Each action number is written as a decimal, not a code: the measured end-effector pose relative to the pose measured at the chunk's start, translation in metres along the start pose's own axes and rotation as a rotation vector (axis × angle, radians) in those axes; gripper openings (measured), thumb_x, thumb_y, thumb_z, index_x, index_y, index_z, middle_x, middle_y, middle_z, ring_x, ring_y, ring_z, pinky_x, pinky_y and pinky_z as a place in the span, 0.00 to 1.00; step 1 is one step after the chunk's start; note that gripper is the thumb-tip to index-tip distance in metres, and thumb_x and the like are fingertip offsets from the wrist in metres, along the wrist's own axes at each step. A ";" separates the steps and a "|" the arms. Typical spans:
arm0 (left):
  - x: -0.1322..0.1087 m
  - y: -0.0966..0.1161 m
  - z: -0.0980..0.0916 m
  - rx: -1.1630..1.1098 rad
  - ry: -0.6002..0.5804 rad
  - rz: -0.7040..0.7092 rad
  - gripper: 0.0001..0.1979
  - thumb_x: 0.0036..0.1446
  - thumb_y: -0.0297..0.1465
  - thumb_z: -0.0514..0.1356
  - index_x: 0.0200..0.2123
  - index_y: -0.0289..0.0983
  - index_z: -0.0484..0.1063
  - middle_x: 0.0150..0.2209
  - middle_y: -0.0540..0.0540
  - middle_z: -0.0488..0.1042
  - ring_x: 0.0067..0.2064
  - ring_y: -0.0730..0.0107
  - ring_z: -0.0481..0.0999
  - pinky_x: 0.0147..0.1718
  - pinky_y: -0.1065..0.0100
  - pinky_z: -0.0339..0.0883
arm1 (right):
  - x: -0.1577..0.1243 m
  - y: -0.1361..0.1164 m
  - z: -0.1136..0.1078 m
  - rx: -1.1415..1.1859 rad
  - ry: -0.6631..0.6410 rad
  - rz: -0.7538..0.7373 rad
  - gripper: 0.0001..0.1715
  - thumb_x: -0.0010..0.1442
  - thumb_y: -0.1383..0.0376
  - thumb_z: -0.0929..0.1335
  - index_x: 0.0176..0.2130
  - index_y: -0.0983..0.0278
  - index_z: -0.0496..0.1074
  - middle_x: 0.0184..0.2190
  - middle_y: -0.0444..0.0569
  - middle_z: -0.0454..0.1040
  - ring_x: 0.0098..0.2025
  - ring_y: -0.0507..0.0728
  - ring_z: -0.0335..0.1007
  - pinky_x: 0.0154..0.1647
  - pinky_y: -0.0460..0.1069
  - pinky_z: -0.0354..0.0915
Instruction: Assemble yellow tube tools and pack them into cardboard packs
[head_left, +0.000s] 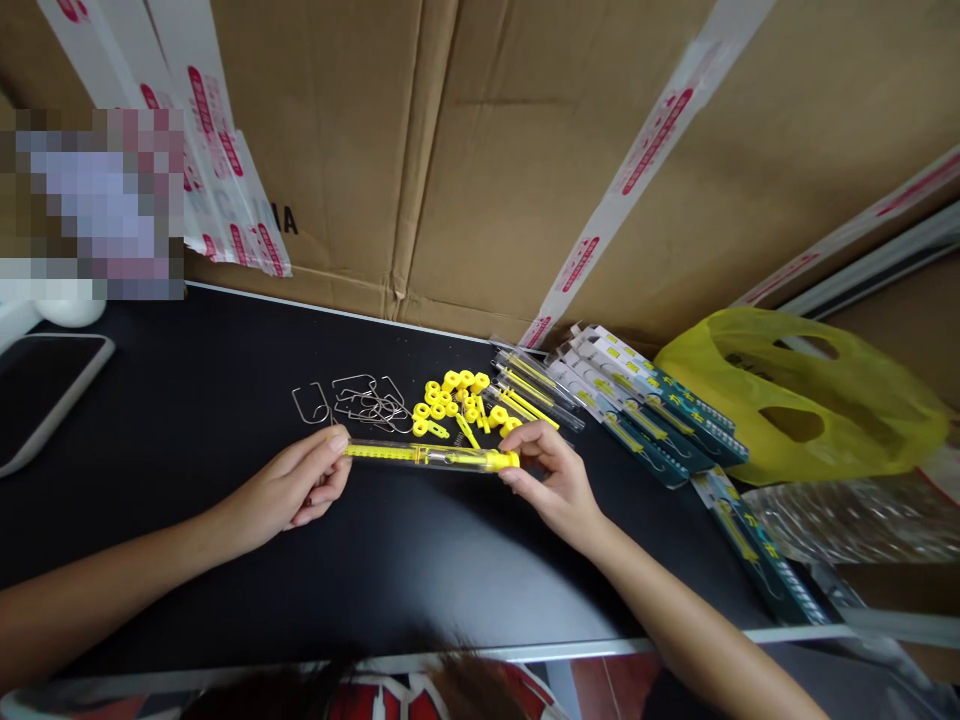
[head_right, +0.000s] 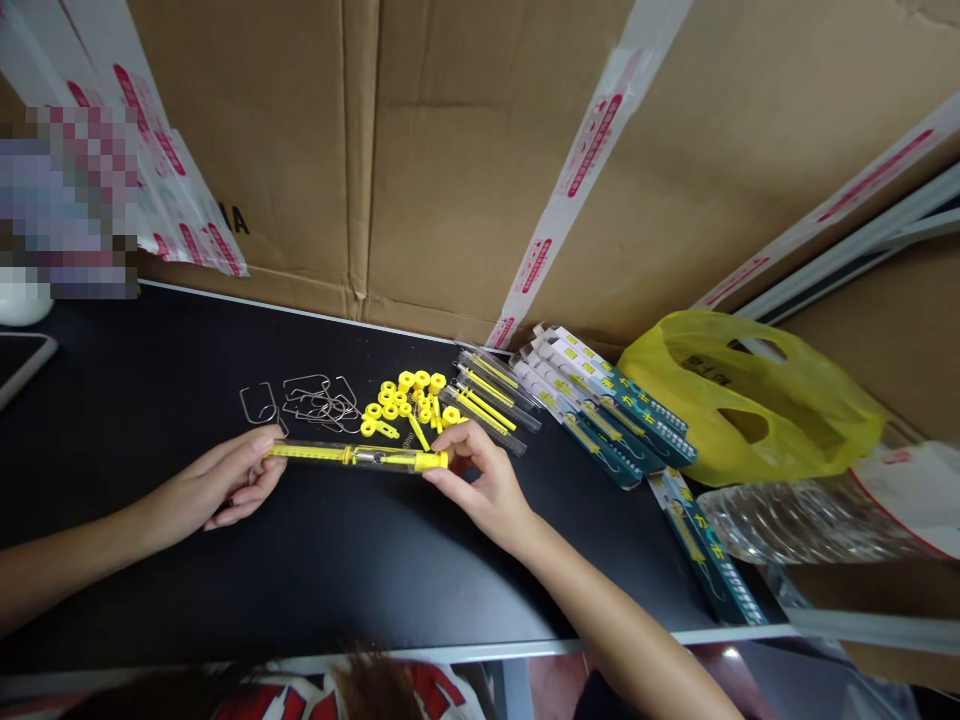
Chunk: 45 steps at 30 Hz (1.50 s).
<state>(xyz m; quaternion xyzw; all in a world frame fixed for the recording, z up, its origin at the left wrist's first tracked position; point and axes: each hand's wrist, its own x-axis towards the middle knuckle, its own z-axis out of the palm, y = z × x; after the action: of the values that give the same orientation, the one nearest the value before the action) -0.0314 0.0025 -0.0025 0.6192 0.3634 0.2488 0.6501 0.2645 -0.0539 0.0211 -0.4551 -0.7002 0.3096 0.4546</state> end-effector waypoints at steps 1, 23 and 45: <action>0.000 0.000 0.000 0.002 0.000 -0.003 0.24 0.62 0.52 0.46 0.25 0.38 0.54 0.19 0.58 0.55 0.14 0.85 0.53 0.10 0.81 0.46 | 0.000 0.001 0.001 0.041 -0.008 0.026 0.10 0.61 0.59 0.69 0.39 0.61 0.65 0.26 0.41 0.66 0.25 0.49 0.63 0.24 0.44 0.62; -0.001 0.003 0.000 -0.034 0.014 -0.019 0.25 0.61 0.52 0.46 0.24 0.38 0.54 0.18 0.58 0.55 0.14 0.84 0.52 0.09 0.81 0.46 | 0.001 -0.001 -0.002 0.137 -0.087 0.214 0.14 0.64 0.53 0.64 0.37 0.62 0.61 0.24 0.41 0.68 0.23 0.48 0.59 0.23 0.44 0.57; -0.002 0.005 -0.001 -0.015 0.025 -0.015 0.26 0.62 0.52 0.44 0.22 0.38 0.54 0.17 0.57 0.53 0.14 0.83 0.52 0.10 0.79 0.46 | -0.001 0.005 -0.009 -0.324 0.032 -0.266 0.15 0.59 0.69 0.68 0.47 0.61 0.67 0.34 0.49 0.72 0.27 0.51 0.67 0.24 0.47 0.67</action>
<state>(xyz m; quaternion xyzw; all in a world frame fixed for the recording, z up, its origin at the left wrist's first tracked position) -0.0327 0.0022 0.0023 0.6083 0.3744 0.2542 0.6521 0.2743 -0.0526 0.0201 -0.4306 -0.7874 0.1229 0.4236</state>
